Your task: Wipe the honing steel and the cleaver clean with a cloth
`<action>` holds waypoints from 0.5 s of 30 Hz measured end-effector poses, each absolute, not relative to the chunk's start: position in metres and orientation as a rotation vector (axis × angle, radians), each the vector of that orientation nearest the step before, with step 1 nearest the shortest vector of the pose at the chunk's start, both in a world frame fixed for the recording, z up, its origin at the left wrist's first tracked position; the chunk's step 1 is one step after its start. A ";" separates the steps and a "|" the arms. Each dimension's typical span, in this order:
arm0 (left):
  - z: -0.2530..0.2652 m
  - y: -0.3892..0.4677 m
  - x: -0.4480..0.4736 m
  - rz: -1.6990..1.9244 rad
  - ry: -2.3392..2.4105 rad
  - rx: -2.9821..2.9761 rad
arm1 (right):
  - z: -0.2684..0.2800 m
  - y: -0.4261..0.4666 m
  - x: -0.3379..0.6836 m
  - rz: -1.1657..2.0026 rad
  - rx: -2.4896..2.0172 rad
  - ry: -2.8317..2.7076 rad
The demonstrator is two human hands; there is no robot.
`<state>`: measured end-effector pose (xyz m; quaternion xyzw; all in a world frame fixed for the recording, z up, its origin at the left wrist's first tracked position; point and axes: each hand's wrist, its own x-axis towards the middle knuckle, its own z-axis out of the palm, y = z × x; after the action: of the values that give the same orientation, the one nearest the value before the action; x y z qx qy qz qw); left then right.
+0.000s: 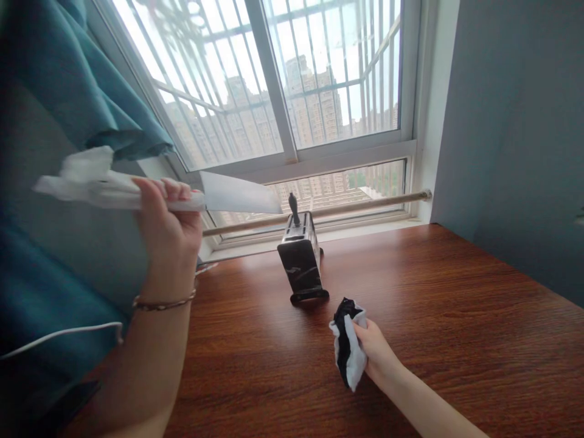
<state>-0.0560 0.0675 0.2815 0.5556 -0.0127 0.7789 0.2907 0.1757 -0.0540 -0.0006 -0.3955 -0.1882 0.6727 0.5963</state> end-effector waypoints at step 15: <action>0.251 0.115 -0.021 2.062 0.101 1.508 | -0.001 -0.052 0.179 1.552 -0.915 -0.447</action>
<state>-0.0206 0.1153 0.2507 0.5648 0.0379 0.7722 0.2884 0.1786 -0.0520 -0.0013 -0.3945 -0.1928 0.6693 0.5993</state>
